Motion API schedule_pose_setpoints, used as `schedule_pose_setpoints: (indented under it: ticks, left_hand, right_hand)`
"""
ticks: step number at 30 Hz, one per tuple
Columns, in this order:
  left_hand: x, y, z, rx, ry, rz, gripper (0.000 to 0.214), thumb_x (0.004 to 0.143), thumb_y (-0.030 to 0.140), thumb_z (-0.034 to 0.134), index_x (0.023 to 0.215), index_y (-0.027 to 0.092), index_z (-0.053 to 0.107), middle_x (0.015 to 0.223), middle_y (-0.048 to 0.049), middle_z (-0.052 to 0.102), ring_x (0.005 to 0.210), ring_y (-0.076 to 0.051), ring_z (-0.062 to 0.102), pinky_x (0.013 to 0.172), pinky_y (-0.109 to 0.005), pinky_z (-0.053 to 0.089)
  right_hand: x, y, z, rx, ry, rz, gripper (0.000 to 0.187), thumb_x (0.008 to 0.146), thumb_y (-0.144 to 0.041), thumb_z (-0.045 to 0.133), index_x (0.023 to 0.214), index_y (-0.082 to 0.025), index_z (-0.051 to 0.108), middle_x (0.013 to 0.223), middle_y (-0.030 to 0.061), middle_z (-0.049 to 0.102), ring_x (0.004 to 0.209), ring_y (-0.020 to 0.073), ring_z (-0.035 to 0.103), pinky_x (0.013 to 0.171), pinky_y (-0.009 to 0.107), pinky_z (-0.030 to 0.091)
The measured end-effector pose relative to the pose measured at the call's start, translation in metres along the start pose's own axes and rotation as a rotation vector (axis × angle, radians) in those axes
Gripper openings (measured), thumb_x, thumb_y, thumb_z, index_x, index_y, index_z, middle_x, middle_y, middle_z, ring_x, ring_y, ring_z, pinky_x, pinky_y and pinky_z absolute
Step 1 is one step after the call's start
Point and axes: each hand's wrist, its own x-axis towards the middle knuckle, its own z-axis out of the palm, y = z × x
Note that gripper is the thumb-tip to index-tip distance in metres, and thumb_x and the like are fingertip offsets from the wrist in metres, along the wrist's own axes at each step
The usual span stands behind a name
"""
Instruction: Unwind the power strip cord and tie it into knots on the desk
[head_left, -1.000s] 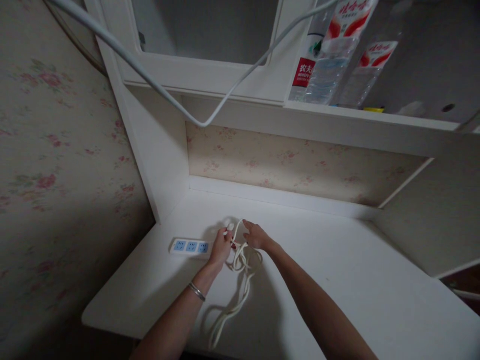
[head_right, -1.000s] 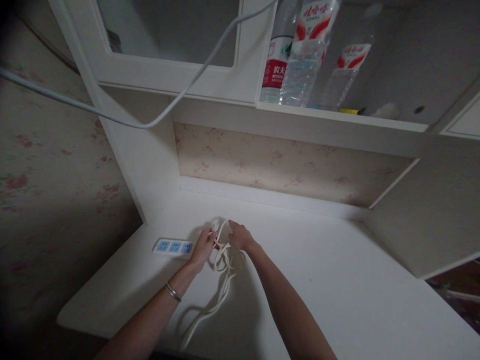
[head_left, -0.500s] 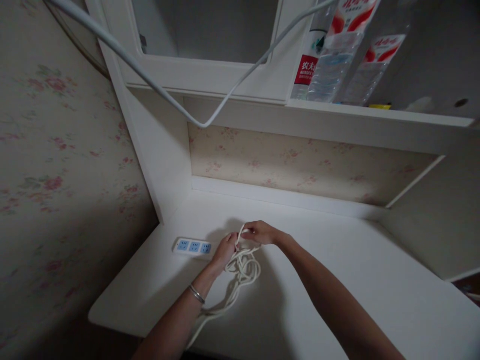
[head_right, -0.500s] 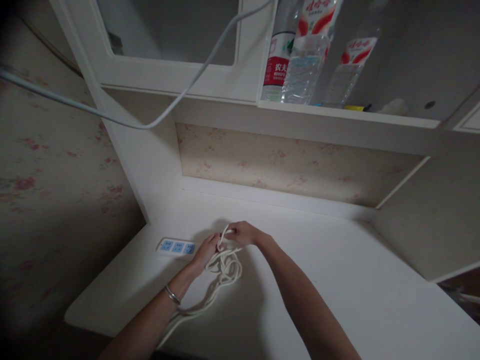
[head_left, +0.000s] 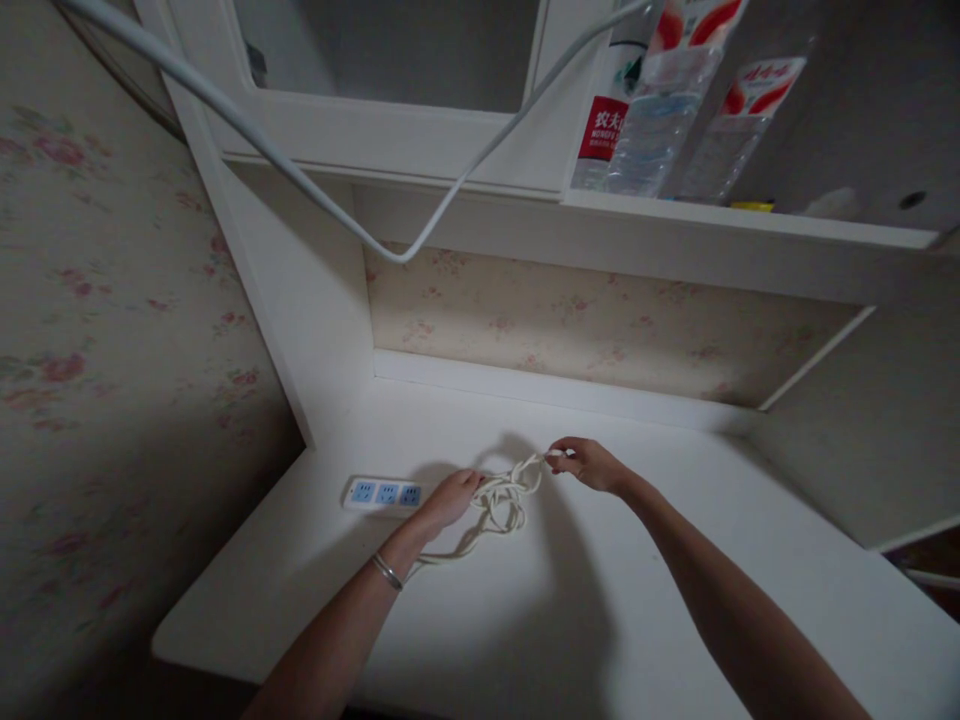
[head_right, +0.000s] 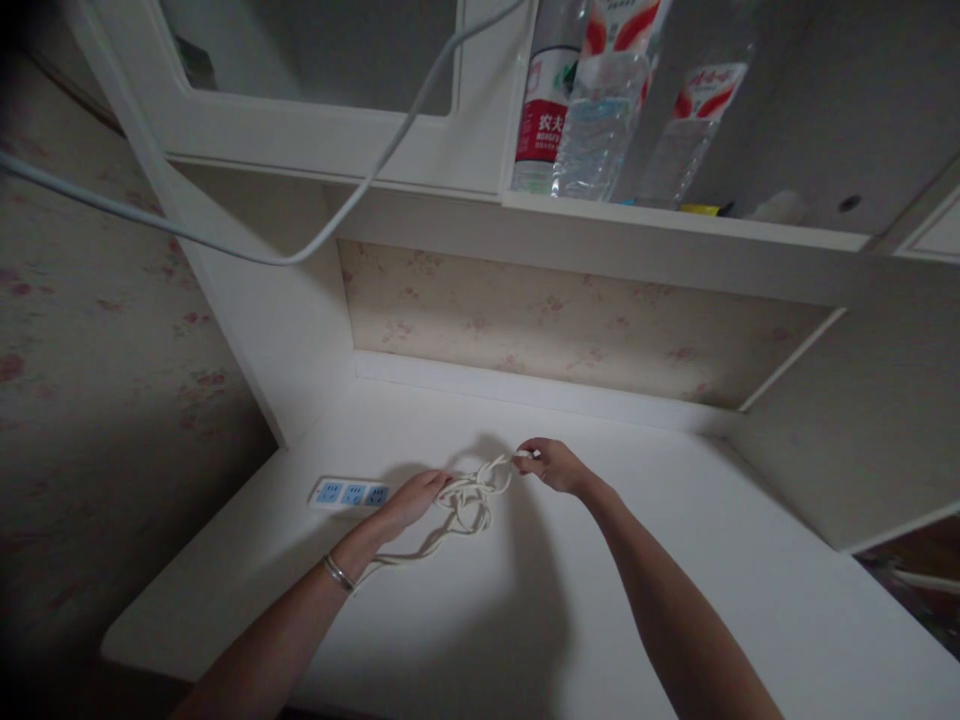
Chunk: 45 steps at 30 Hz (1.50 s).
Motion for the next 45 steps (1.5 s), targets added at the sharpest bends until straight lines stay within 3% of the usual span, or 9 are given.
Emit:
schedule_pose_setpoints:
  ticks: [9, 18, 23, 26, 30, 34, 37, 40, 45]
  left_hand:
    - [0.012, -0.015, -0.002, 0.250, 0.061, 0.022, 0.033, 0.085, 0.023, 0.040, 0.092, 0.013, 0.071, 0.099, -0.0095, 0.068, 0.095, -0.020, 0.058, 0.087, -0.030, 0.042]
    - [0.016, -0.021, -0.007, 0.417, 0.118, 0.109, 0.029, 0.083, 0.012, 0.045, 0.090, 0.014, 0.073, 0.098, -0.0091, 0.064, 0.094, -0.017, 0.059, 0.090, -0.027, 0.045]
    - [0.014, -0.015, -0.009, 0.452, 0.153, 0.171, 0.032, 0.081, 0.006, 0.042, 0.092, 0.015, 0.071, 0.098, -0.0081, 0.063, 0.094, -0.016, 0.059, 0.090, -0.028, 0.046]
    - [0.007, -0.010, -0.024, 0.451, 0.161, 0.205, 0.034, 0.082, 0.006, 0.040, 0.097, 0.015, 0.069, 0.102, -0.0084, 0.063, 0.097, -0.015, 0.058, 0.091, -0.029, 0.045]
    - [-0.016, -0.012, -0.076, 0.575, 0.097, 0.235, 0.038, 0.076, 0.012, 0.048, 0.110, 0.017, 0.064, 0.117, -0.0082, 0.059, 0.112, -0.017, 0.053, 0.101, -0.029, 0.038]
    - [-0.044, -0.030, -0.141, 0.878, -0.141, 0.084, 0.074, 0.058, 0.026, 0.069, 0.130, 0.025, 0.051, 0.135, -0.0060, 0.050, 0.127, -0.028, 0.042, 0.107, -0.038, 0.031]
    - [-0.058, -0.044, -0.170, 1.003, -0.097, 0.032, 0.070, 0.063, 0.026, 0.066, 0.131, 0.021, 0.050, 0.134, -0.0094, 0.052, 0.124, -0.027, 0.045, 0.107, -0.036, 0.030]
    - [-0.064, -0.050, -0.177, 1.025, 0.016, 0.008, 0.056, 0.068, 0.026, 0.065, 0.123, 0.020, 0.056, 0.125, -0.0100, 0.058, 0.119, -0.026, 0.049, 0.104, -0.035, 0.032]
    - [-0.072, -0.049, -0.159, 1.016, 0.186, -0.044, 0.039, 0.074, 0.039, 0.064, 0.111, 0.027, 0.062, 0.113, -0.0053, 0.063, 0.109, -0.024, 0.054, 0.097, -0.034, 0.037]
  right_hand:
    - [-0.010, 0.026, -0.018, -0.016, 0.061, 0.035, 0.037, 0.079, -0.050, 0.057, 0.092, -0.016, 0.068, 0.078, 0.0067, 0.072, 0.073, 0.0189, 0.066, 0.067, 0.026, 0.047]
    - [-0.038, 0.065, -0.047, -0.039, 0.143, 0.183, 0.045, 0.079, -0.057, 0.055, 0.095, -0.017, 0.069, 0.079, 0.0080, 0.072, 0.075, 0.0202, 0.066, 0.064, 0.026, 0.044]
    - [-0.044, 0.079, -0.022, 0.004, 0.236, 0.273, 0.042, 0.078, -0.053, 0.057, 0.090, -0.014, 0.066, 0.078, 0.0081, 0.070, 0.068, 0.0191, 0.066, 0.062, 0.026, 0.045]
    - [-0.057, 0.076, 0.002, 0.152, 0.331, 0.369, 0.043, 0.078, -0.048, 0.059, 0.105, -0.015, 0.062, 0.083, 0.0066, 0.068, 0.063, 0.0173, 0.066, 0.063, 0.027, 0.048]
    - [-0.083, 0.070, 0.041, 0.332, 0.339, 0.451, 0.047, 0.077, -0.049, 0.062, 0.115, -0.021, 0.059, 0.080, 0.0025, 0.067, 0.059, 0.0153, 0.064, 0.060, 0.027, 0.051]
    - [-0.102, 0.055, 0.074, 0.564, 0.365, 0.433, 0.048, 0.076, -0.053, 0.063, 0.111, -0.021, 0.060, 0.080, 0.0009, 0.066, 0.064, 0.0144, 0.064, 0.064, 0.027, 0.053]
    - [-0.103, 0.038, 0.090, 0.790, 0.324, 0.409, 0.045, 0.075, -0.052, 0.066, 0.106, -0.019, 0.063, 0.089, 0.0033, 0.068, 0.072, 0.0147, 0.065, 0.071, 0.028, 0.054]
    - [-0.091, 0.027, 0.101, 0.983, 0.337, 0.418, 0.039, 0.073, -0.047, 0.071, 0.096, -0.017, 0.066, 0.090, 0.0052, 0.069, 0.076, 0.0158, 0.066, 0.076, 0.028, 0.055]
    - [-0.049, 0.020, 0.117, 1.229, 0.454, 0.319, 0.026, 0.071, -0.038, 0.075, 0.081, -0.016, 0.065, 0.079, 0.0039, 0.068, 0.072, 0.0150, 0.065, 0.079, 0.028, 0.057]
